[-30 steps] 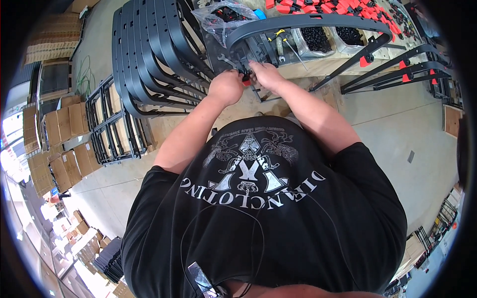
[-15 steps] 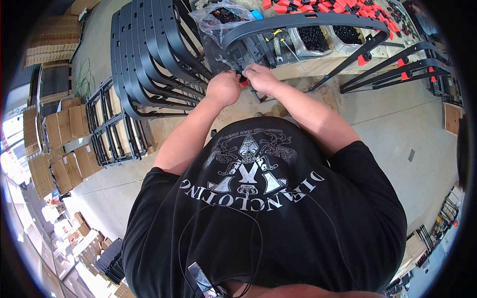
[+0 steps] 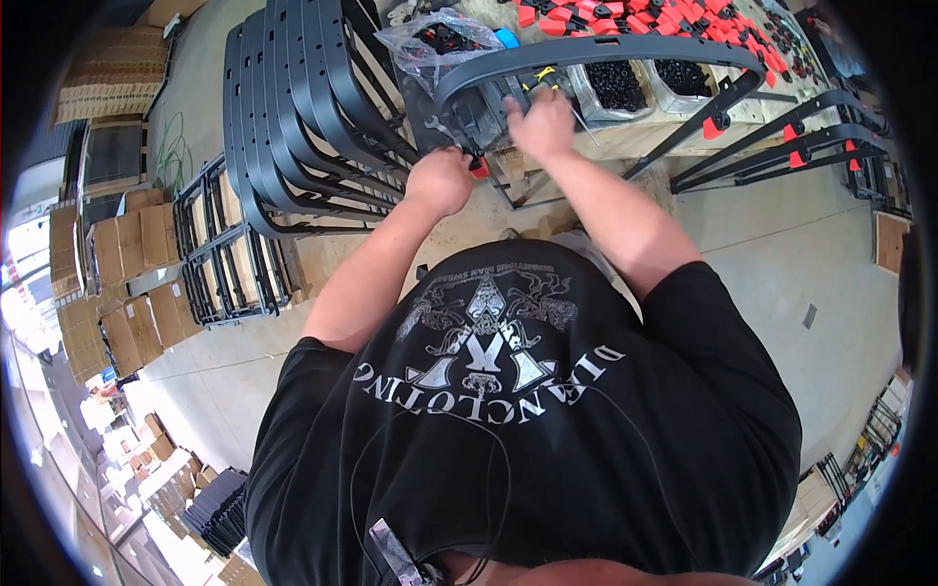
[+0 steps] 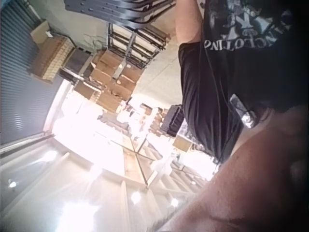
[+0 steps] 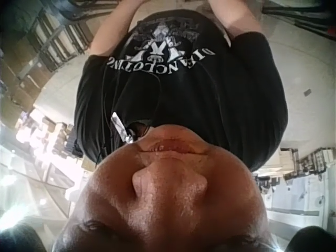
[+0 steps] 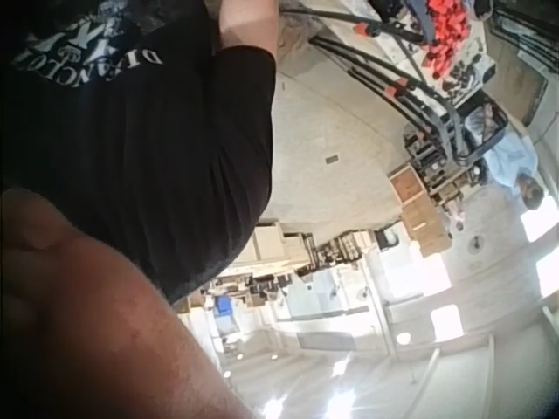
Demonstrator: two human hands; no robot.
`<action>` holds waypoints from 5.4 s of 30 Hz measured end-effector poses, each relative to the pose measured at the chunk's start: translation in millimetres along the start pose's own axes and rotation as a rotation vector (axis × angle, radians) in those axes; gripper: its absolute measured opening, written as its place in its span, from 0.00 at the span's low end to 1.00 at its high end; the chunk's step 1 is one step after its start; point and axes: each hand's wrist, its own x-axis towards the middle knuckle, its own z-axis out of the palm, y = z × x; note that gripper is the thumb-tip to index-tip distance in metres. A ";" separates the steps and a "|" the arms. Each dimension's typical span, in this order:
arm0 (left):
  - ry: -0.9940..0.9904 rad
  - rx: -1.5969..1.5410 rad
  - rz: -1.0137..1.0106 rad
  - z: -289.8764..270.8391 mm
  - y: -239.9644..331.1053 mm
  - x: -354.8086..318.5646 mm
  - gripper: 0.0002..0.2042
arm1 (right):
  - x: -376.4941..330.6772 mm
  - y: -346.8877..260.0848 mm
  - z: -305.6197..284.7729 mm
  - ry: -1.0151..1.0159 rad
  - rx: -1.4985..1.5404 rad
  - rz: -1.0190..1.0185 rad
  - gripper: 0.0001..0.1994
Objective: Attaching red end caps and securing components on black metal frames using a hand tool.
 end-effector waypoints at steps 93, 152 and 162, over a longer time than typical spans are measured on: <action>0.627 -0.876 -0.078 96.6 -50.0 -4.5 0.12 | -142.7 40.6 -61.9 -0.727 0.711 0.351 0.05; 0.292 -1.520 -0.405 56.0 -20.8 -2.8 0.07 | -62.3 -35.0 -22.6 -1.115 0.368 0.107 0.13; 0.320 -1.507 -0.424 60.8 -24.0 0.1 0.07 | -75.7 -47.7 -23.7 -0.710 -0.010 0.019 0.15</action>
